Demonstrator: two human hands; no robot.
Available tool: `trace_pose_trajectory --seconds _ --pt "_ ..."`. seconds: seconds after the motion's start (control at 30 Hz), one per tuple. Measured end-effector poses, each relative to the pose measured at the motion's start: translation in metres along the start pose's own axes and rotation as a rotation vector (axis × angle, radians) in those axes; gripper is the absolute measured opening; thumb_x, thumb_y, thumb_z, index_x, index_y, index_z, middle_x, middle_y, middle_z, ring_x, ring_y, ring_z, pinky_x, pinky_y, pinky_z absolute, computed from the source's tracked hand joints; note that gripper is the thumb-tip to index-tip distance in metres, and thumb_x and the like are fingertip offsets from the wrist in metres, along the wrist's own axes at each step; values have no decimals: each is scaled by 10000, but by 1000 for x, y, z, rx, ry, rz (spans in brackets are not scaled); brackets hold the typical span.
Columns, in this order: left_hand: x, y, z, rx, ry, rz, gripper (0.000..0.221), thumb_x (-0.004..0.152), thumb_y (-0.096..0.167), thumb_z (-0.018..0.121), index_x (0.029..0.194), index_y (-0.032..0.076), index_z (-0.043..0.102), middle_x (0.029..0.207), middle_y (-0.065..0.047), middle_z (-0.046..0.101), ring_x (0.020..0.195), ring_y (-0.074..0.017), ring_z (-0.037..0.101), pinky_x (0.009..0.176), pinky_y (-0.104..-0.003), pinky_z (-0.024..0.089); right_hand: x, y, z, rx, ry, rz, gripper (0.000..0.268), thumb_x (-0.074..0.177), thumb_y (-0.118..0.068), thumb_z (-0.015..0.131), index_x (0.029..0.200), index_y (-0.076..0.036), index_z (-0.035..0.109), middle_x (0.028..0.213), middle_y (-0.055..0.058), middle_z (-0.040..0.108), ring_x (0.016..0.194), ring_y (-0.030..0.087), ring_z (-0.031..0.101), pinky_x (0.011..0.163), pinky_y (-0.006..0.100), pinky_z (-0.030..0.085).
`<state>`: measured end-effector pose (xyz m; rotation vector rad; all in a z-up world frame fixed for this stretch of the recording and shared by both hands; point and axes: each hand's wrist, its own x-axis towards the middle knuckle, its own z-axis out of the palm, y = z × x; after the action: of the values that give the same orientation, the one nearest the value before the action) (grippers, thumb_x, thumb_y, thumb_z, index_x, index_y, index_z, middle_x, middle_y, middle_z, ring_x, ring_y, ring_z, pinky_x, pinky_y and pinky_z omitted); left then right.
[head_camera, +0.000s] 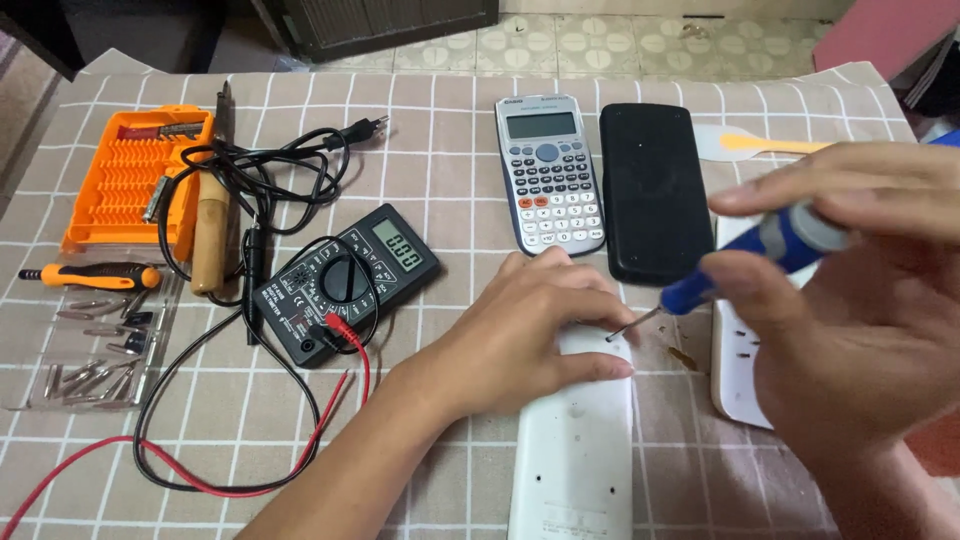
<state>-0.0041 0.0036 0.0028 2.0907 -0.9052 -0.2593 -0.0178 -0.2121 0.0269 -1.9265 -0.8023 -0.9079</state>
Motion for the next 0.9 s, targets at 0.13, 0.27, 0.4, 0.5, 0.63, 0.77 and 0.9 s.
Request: trace_pose_trajectory --seconds 0.13,0.27,0.4,0.5,0.63,0.77,0.9 --pt "0 -4 2 40 8 16 321 886 473 659 1082 232 743 1140 81 716 1019 -190 537 875 -370 332 1 -3 1 -39 18 -19 263 1167 16 633 1249 -9 384 1070 283 650 1167 438 679 1143 510 589" --pt "0 -3 3 44 8 -3 307 875 470 680 1057 233 748 1136 75 721 1040 -188 553 888 -373 333 9 -14 4 -32 -19 19 171 1180 41 496 1274 1 359 1319 400 672 1334 479 591 1093 468 532" --pt "1 -4 3 36 -5 -24 340 866 477 683 1078 221 759 1123 70 722 1017 -183 548 888 -369 327 13 -12 0 -83 -40 -36 171 1104 3 459 1209 131 415 1499 521 567 1483 556 516 1321 622 430" --pt "0 -6 4 36 -4 -11 345 874 484 671 1087 224 750 1117 65 714 1018 -189 531 883 -371 321 6 -5 -10 -103 -49 10 185 1098 -3 535 1247 91 479 1520 425 473 1446 513 496 1345 597 411" --pt "1 -6 5 50 1 -5 359 868 486 677 1095 219 755 1114 65 718 1002 -193 539 875 -374 334 -4 5 -11 -67 12 37 512 960 -57 925 1244 72 519 1306 261 480 1238 357 544 1157 465 456" --pt "1 -5 4 48 7 1 313 878 491 664 1043 239 750 1107 77 710 1000 -185 532 893 -373 334 10 -11 -5 -73 -9 77 296 1083 135 754 1279 153 532 1246 298 569 1267 418 548 1217 482 458" --pt "1 -4 3 48 -2 -8 335 877 496 661 1068 236 754 1113 77 713 1007 -178 539 887 -370 332 18 -20 -6 -58 -84 82 179 1099 57 515 1246 157 497 1199 325 660 1304 435 547 1136 457 492"
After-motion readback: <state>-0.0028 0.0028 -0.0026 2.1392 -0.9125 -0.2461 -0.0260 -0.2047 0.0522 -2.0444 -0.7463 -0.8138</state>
